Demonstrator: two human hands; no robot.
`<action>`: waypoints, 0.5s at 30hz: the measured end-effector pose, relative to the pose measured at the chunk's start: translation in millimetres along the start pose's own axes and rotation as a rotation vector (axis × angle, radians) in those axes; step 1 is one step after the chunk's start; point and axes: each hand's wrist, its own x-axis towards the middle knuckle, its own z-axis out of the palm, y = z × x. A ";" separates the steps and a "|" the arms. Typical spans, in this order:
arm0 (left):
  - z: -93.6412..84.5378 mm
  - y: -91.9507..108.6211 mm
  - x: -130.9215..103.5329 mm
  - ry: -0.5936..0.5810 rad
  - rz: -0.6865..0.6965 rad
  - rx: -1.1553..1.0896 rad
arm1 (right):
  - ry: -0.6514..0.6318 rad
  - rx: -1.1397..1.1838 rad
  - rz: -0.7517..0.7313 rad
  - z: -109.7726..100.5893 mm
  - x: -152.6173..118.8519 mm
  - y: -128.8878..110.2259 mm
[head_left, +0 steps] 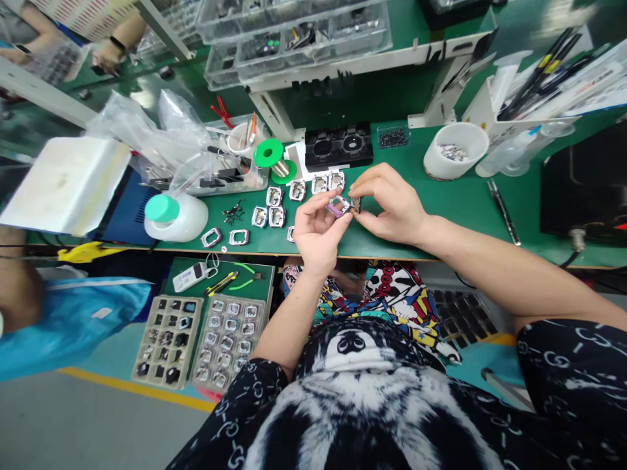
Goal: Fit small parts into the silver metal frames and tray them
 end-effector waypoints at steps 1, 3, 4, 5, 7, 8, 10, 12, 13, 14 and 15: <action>0.0 0.1 0.2 -0.005 0.003 -0.002 | 0.007 0.001 -0.009 -0.2 0.1 -0.2; 0.0 0.2 0.3 -0.009 0.012 -0.009 | 0.023 0.006 -0.014 -0.8 0.5 -0.4; 0.1 0.1 0.2 -0.007 0.015 -0.009 | 0.027 0.008 -0.008 -1.1 0.7 -0.5; 0.2 0.1 0.1 -0.003 0.018 -0.004 | 0.028 0.010 0.001 -1.4 0.8 -0.6; 0.6 0.2 -0.3 0.007 0.014 0.018 | 0.021 0.013 0.018 -1.9 0.9 -1.1; 0.8 0.3 -0.5 0.009 0.011 0.029 | 0.019 0.015 0.026 -2.1 1.1 -1.5; 1.1 0.6 -0.7 0.008 0.013 0.035 | 0.034 0.020 0.032 -2.5 1.7 -2.4; 1.1 0.6 -0.7 0.004 0.023 0.031 | 0.063 0.028 0.027 -2.9 2.8 -3.5; 0.9 0.5 -0.6 0.003 0.026 0.031 | 0.077 0.030 0.028 -3.1 3.4 -3.9; 0.7 0.2 -0.6 0.003 0.025 0.034 | 0.087 0.031 0.034 -3.2 4.0 -4.4; 0.4 0.0 -0.6 0.003 0.023 0.039 | 0.093 0.030 0.044 -3.3 4.6 -4.9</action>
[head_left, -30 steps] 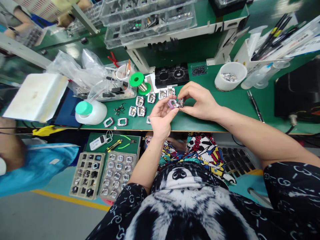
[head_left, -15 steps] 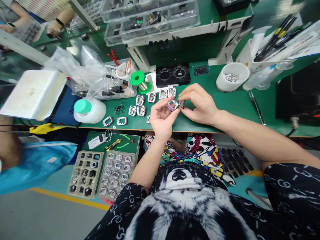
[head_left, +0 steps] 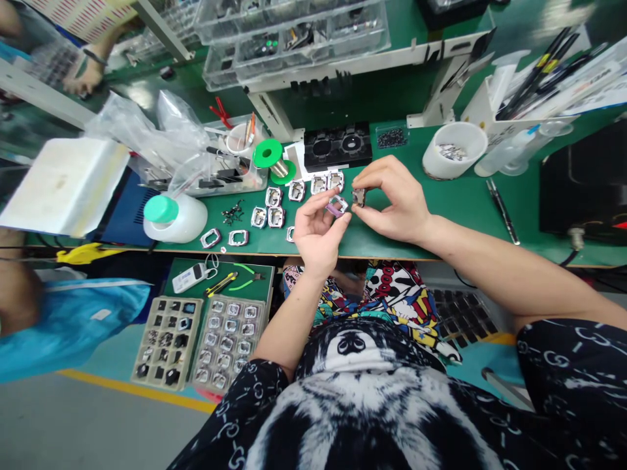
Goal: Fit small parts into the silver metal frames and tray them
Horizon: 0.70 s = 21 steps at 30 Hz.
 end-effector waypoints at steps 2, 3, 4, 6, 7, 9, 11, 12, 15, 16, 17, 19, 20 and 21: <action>-0.5 -0.6 -0.1 0.000 -0.008 0.008 | 0.012 0.006 0.020 0.0 0.8 -1.0; -0.7 -0.8 -0.1 -0.001 -0.009 0.009 | 0.020 0.014 0.026 -0.1 1.1 -1.5; -0.8 -0.8 -0.2 -0.001 -0.009 0.009 | 0.029 0.023 0.030 -0.2 1.2 -2.0; -0.6 -0.5 -0.2 -0.004 -0.007 0.010 | 0.047 0.032 0.047 -0.9 1.4 -2.9; -0.5 -0.2 -0.2 -0.005 -0.005 0.008 | 0.053 0.033 0.063 -1.4 1.5 -3.2; 0.0 0.3 0.0 -0.007 0.001 0.000 | 0.059 0.037 0.103 -2.5 1.6 -3.1; 0.1 0.3 0.2 -0.006 0.006 -0.004 | 0.064 0.048 0.141 -3.4 1.6 -2.0; 0.0 0.0 0.3 -0.005 0.007 -0.001 | 0.067 0.056 0.158 -3.7 1.6 -1.2; -0.9 -2.2 -0.2 -0.002 0.002 0.013 | 0.080 0.083 0.195 -4.4 1.4 0.6; -1.3 -3.1 -0.5 -0.003 -0.002 0.017 | 0.085 0.091 0.202 -4.8 1.7 0.7; -1.6 -4.0 -0.9 -0.003 -0.006 0.020 | 0.094 0.097 0.209 -5.5 2.2 0.7; -2.2 -5.0 -1.2 0.005 -0.013 0.028 | 0.121 0.096 0.233 -7.9 4.2 1.1; -2.6 -4.9 -1.1 0.012 -0.022 0.029 | 0.139 0.094 0.252 -9.5 5.8 2.1; -3.1 -4.5 -0.6 0.017 -0.036 0.021 | 0.157 0.099 0.273 -11.2 7.6 4.0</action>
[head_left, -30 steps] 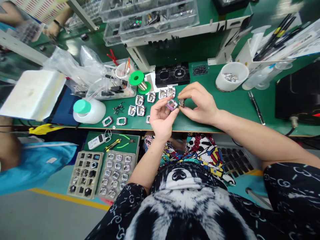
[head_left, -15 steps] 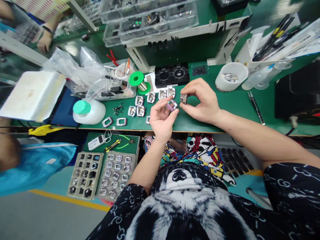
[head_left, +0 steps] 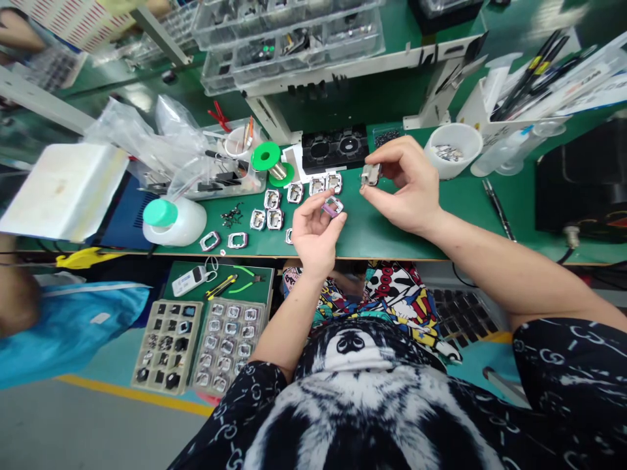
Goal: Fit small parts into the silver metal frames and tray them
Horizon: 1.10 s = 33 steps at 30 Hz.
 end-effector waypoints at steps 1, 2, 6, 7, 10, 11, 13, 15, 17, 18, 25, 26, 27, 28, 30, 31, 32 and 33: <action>-0.9 0.9 0.8 -0.006 -0.020 -0.022 | 0.010 0.014 0.022 -1.6 2.9 2.1; -2.1 2.3 2.0 -0.027 -0.052 -0.059 | 0.007 0.039 0.044 -3.2 5.9 5.2; -10.8 9.3 8.4 -0.175 -0.278 -0.255 | -0.113 0.177 0.125 -6.8 14.9 22.5; -13.5 10.7 9.9 -0.199 -0.333 -0.279 | -0.150 0.199 0.145 -6.9 15.6 26.2; -21.1 11.8 12.2 -0.245 -0.413 -0.309 | -0.242 0.234 0.215 -6.4 14.4 32.4; -23.3 11.3 12.2 -0.261 -0.420 -0.314 | -0.270 0.236 0.243 -6.3 13.5 33.0; -26.9 9.7 11.6 -0.298 -0.429 -0.318 | -0.327 0.225 0.299 -6.5 11.8 33.0; -29.5 8.6 10.7 -0.321 -0.449 -0.318 | -0.383 0.203 0.335 -7.3 10.9 32.2; -30.9 8.8 10.2 -0.323 -0.483 -0.329 | -0.429 0.178 0.340 -8.5 10.9 30.5; -31.2 9.3 10.2 -0.318 -0.501 -0.340 | -0.444 0.159 0.336 -9.2 11.3 29.2; -24.7 13.4 6.6 -0.277 -0.486 -0.295 | -0.520 -0.125 0.356 -17.0 17.0 21.8; -23.4 14.9 4.9 -0.294 -0.428 -0.237 | -0.525 -0.162 0.341 -18.6 17.7 22.9; -22.2 17.2 3.1 -0.316 -0.353 -0.148 | -0.533 -0.197 0.321 -20.3 18.4 24.4; -21.5 20.4 1.3 -0.347 -0.265 -0.024 | -0.542 -0.233 0.299 -22.1 19.0 26.2; -21.6 28.4 -1.5 -0.430 -0.056 0.294 | -0.568 -0.310 0.249 -25.8 20.5 29.3; -22.5 32.5 -2.4 -0.475 0.044 0.454 | -0.585 -0.353 0.220 -27.6 21.4 30.4; -23.9 36.1 -3.1 -0.514 0.128 0.591 | -0.601 -0.396 0.189 -29.2 22.3 31.2; -25.7 39.0 -3.6 -0.544 0.189 0.697 | -0.616 -0.436 0.158 -30.7 23.2 31.8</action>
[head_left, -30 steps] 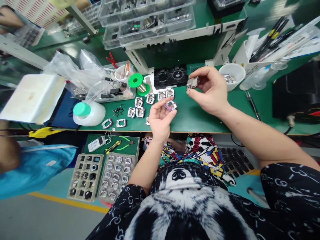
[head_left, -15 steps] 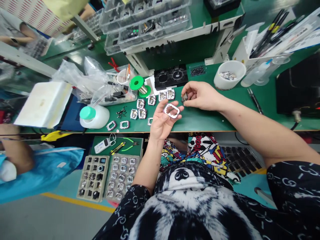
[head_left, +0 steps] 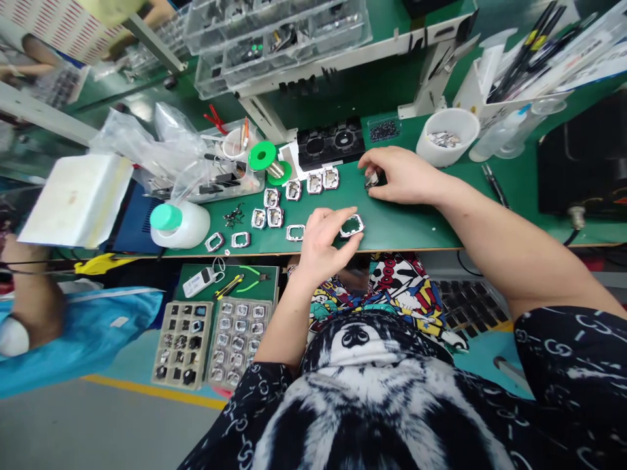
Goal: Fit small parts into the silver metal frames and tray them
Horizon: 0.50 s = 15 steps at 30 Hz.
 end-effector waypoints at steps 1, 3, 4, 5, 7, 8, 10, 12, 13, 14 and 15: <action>-2.4 0.6 -1.5 -0.018 0.020 0.082 | -0.006 -0.040 -0.018 -1.2 0.2 1.0; -5.6 0.1 -4.7 -0.035 0.005 0.190 | -0.019 -0.088 -0.042 -3.0 0.5 2.7; -6.7 -0.4 -6.2 -0.036 -0.011 0.235 | -0.029 -0.101 -0.050 -3.6 0.5 3.6; -7.9 -0.8 -7.5 -0.038 -0.023 0.278 | -0.041 -0.113 -0.057 -4.3 0.5 4.5; -12.2 -1.0 -9.4 -0.063 -0.040 0.338 | -0.068 -0.134 -0.079 -5.7 0.1 6.1; -16.0 -0.9 -10.2 -0.083 -0.048 0.351 | -0.085 -0.139 -0.095 -6.7 -0.3 6.6; -27.5 -1.5 -11.9 -0.105 -0.065 0.349 | -0.111 -0.129 -0.135 -9.1 -1.0 6.1; -43.2 -4.6 -15.5 -0.083 -0.090 0.339 | -0.119 -0.093 -0.173 -11.3 -1.4 3.2; -51.6 -7.2 -18.2 -0.063 -0.107 0.345 | -0.110 -0.071 -0.190 -11.8 -1.6 0.7; -59.4 -10.6 -21.5 -0.047 -0.126 0.361 | -0.090 -0.048 -0.206 -11.6 -1.6 -2.5; -66.4 -14.3 -25.2 -0.039 -0.147 0.386 | -0.065 -0.029 -0.221 -10.5 -1.7 -6.2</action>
